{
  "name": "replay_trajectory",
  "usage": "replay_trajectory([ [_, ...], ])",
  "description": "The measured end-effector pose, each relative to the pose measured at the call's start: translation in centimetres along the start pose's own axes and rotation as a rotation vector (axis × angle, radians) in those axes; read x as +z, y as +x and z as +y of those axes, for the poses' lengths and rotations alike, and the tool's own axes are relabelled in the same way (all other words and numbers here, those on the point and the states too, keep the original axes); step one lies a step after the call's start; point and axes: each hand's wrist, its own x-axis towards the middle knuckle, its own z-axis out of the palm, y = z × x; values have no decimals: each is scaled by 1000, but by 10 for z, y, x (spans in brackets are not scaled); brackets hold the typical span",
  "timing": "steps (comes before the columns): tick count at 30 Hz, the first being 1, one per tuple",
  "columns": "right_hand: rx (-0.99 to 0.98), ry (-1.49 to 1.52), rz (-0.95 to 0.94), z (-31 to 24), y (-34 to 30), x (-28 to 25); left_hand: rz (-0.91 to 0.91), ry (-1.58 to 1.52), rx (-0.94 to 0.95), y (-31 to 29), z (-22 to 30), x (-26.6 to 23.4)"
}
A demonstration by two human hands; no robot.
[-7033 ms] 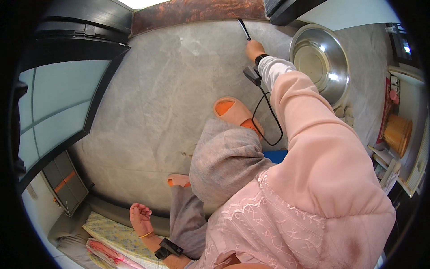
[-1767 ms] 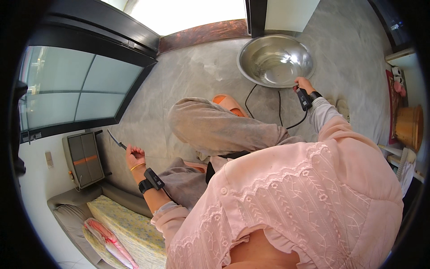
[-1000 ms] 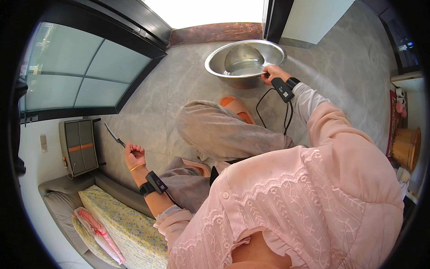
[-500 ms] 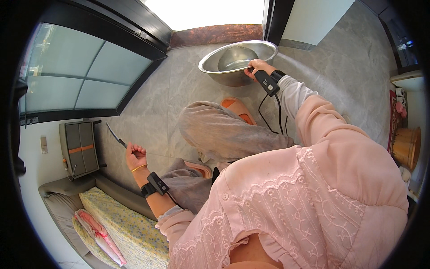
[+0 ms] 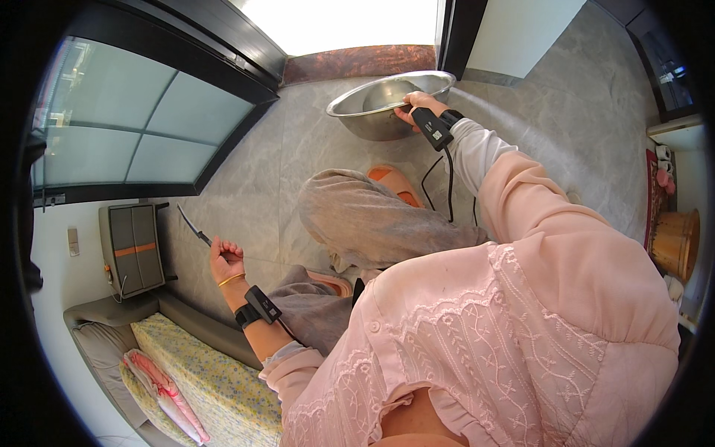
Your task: The person cleans a tiled floor in a bedroom using a cloth and a spray bottle. They move a small blue stool and a metal bowl to reach different areas, then wipe the floor with the cloth.
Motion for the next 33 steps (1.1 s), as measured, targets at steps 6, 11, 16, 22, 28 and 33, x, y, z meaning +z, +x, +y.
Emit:
replay_trajectory([
  [6,34,37,-14,2,14,-13,-31,-14,-5,1,1,-4],
  [11,-14,125,0,23,30,-55,-20,-16,-22,1,1,-6],
  [16,3,125,61,42,68,-128,17,9,-16,-2,1,-6],
  [22,-100,209,-147,54,90,-230,74,64,2,-3,-3,-7],
  [28,-172,-42,-42,48,107,-340,77,91,-27,0,-5,-10],
  [33,-272,-187,25,41,94,-406,99,139,-11,3,-10,-13],
])
